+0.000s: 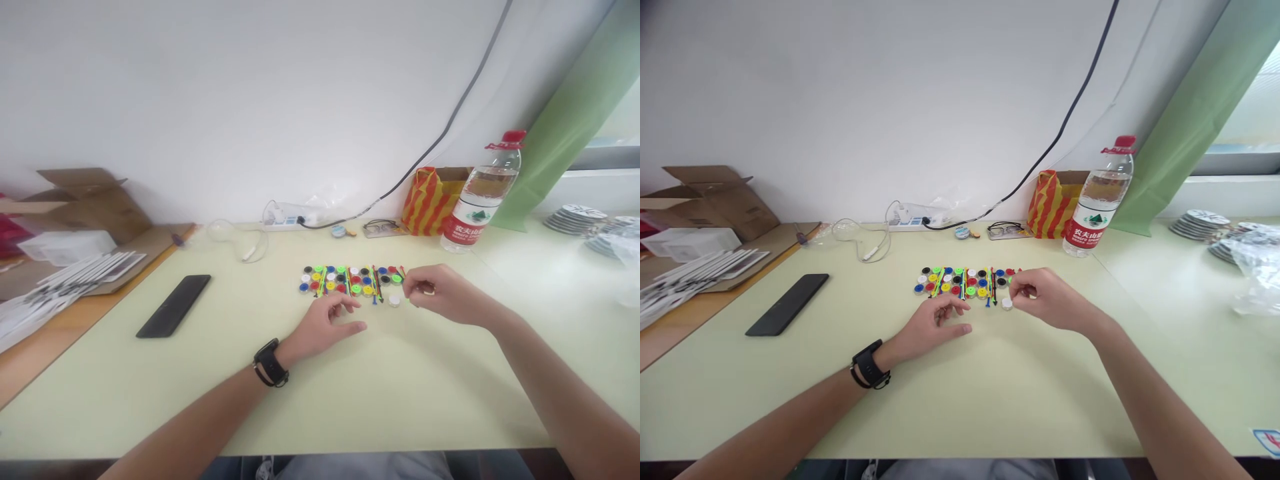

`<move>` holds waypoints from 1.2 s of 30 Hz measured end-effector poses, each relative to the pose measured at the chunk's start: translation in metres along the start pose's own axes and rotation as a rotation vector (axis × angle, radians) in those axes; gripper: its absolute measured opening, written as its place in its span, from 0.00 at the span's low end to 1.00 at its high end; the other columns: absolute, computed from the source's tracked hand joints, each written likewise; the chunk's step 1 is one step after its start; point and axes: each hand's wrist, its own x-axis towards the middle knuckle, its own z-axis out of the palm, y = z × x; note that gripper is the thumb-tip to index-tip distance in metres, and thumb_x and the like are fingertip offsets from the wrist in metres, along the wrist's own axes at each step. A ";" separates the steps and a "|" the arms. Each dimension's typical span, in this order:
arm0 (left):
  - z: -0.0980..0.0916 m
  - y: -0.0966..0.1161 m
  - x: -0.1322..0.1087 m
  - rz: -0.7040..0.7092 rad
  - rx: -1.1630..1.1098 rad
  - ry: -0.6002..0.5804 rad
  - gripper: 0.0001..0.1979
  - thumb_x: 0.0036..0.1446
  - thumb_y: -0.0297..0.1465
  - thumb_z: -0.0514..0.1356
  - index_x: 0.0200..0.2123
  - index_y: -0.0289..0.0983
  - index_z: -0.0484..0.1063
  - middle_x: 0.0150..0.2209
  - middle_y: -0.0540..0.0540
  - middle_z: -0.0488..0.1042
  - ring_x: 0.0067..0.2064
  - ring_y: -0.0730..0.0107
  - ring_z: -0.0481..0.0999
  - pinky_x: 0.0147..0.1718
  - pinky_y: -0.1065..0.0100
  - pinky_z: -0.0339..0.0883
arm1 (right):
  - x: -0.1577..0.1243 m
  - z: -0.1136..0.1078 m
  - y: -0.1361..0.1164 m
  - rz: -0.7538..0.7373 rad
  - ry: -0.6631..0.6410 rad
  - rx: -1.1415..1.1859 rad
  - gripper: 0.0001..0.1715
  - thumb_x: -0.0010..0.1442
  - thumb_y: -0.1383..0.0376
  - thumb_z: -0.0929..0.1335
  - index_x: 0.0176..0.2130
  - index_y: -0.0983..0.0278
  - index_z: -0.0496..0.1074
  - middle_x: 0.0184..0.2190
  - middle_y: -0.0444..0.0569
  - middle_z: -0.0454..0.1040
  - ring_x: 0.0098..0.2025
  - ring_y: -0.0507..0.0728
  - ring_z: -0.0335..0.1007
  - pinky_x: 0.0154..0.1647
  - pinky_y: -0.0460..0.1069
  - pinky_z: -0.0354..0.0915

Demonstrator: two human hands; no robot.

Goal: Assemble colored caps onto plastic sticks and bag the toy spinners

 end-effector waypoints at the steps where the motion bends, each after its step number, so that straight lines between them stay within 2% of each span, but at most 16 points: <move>1: 0.000 0.001 -0.001 0.020 0.025 -0.006 0.23 0.54 0.48 0.71 0.49 0.41 0.79 0.43 0.45 0.76 0.35 0.68 0.67 0.35 0.67 0.63 | -0.001 0.002 -0.009 -0.027 -0.029 0.000 0.09 0.55 0.68 0.65 0.28 0.60 0.74 0.24 0.45 0.72 0.26 0.54 0.63 0.26 0.48 0.59; 5: 0.001 0.004 -0.003 0.088 0.086 -0.082 0.27 0.52 0.47 0.73 0.53 0.44 0.78 0.48 0.44 0.75 0.46 0.58 0.73 0.47 0.61 0.67 | -0.006 0.015 -0.036 -0.115 -0.093 0.004 0.10 0.54 0.71 0.64 0.29 0.59 0.73 0.25 0.45 0.73 0.28 0.54 0.64 0.29 0.48 0.61; 8: 0.002 0.002 -0.003 0.127 0.111 -0.113 0.23 0.56 0.44 0.71 0.54 0.45 0.79 0.51 0.42 0.74 0.52 0.54 0.73 0.53 0.58 0.65 | -0.007 0.023 -0.038 -0.144 -0.105 0.068 0.11 0.54 0.73 0.64 0.29 0.59 0.74 0.26 0.45 0.73 0.29 0.54 0.64 0.30 0.48 0.63; 11: 0.004 -0.002 -0.002 0.166 0.121 -0.118 0.12 0.61 0.41 0.67 0.45 0.43 0.82 0.47 0.43 0.75 0.48 0.57 0.74 0.50 0.60 0.66 | -0.006 0.027 -0.025 -0.120 -0.084 0.209 0.09 0.58 0.70 0.66 0.32 0.59 0.76 0.29 0.47 0.76 0.31 0.55 0.67 0.33 0.49 0.66; 13: 0.004 -0.003 -0.001 0.167 0.122 -0.102 0.09 0.61 0.40 0.67 0.39 0.41 0.81 0.43 0.44 0.75 0.44 0.60 0.75 0.47 0.62 0.67 | -0.004 0.030 -0.014 -0.083 -0.036 0.356 0.07 0.62 0.65 0.68 0.36 0.60 0.78 0.33 0.49 0.77 0.34 0.56 0.69 0.35 0.50 0.68; 17: 0.003 -0.005 0.001 0.042 0.040 -0.038 0.13 0.58 0.42 0.69 0.38 0.38 0.78 0.35 0.47 0.76 0.36 0.65 0.74 0.37 0.66 0.67 | -0.001 0.040 -0.006 -0.009 0.073 0.620 0.14 0.63 0.55 0.73 0.44 0.61 0.79 0.33 0.49 0.76 0.35 0.57 0.71 0.36 0.51 0.70; 21: 0.000 -0.006 0.003 -0.103 -0.314 0.006 0.21 0.53 0.44 0.73 0.42 0.36 0.75 0.38 0.44 0.78 0.34 0.67 0.76 0.31 0.68 0.69 | 0.001 0.058 -0.013 0.008 0.113 0.675 0.16 0.61 0.51 0.75 0.40 0.61 0.82 0.31 0.49 0.78 0.33 0.56 0.72 0.36 0.52 0.70; 24: -0.003 -0.006 0.004 -0.135 -0.434 0.012 0.23 0.51 0.43 0.74 0.42 0.35 0.76 0.34 0.45 0.78 0.32 0.68 0.77 0.29 0.69 0.70 | 0.002 0.068 -0.016 -0.019 0.142 0.671 0.16 0.60 0.51 0.75 0.39 0.60 0.83 0.34 0.50 0.80 0.36 0.57 0.74 0.38 0.53 0.71; 27: -0.004 -0.006 0.005 -0.116 -0.479 0.022 0.21 0.49 0.41 0.76 0.40 0.35 0.76 0.34 0.45 0.79 0.34 0.67 0.79 0.31 0.69 0.72 | 0.003 0.073 -0.014 -0.059 0.172 0.675 0.14 0.59 0.52 0.76 0.38 0.59 0.84 0.37 0.52 0.81 0.39 0.59 0.76 0.42 0.55 0.73; 30: -0.004 -0.006 0.006 -0.106 -0.514 0.037 0.21 0.49 0.39 0.76 0.41 0.35 0.77 0.38 0.43 0.81 0.38 0.65 0.81 0.37 0.67 0.75 | 0.004 0.075 -0.012 -0.084 0.174 0.681 0.11 0.59 0.54 0.77 0.38 0.58 0.85 0.38 0.52 0.81 0.39 0.59 0.77 0.41 0.55 0.74; 36: -0.004 -0.003 0.007 -0.121 -0.565 0.072 0.20 0.54 0.41 0.73 0.43 0.34 0.79 0.41 0.41 0.82 0.38 0.63 0.83 0.44 0.60 0.78 | 0.004 0.079 -0.009 -0.118 0.179 0.634 0.07 0.60 0.58 0.76 0.39 0.56 0.86 0.41 0.52 0.82 0.43 0.60 0.78 0.43 0.55 0.75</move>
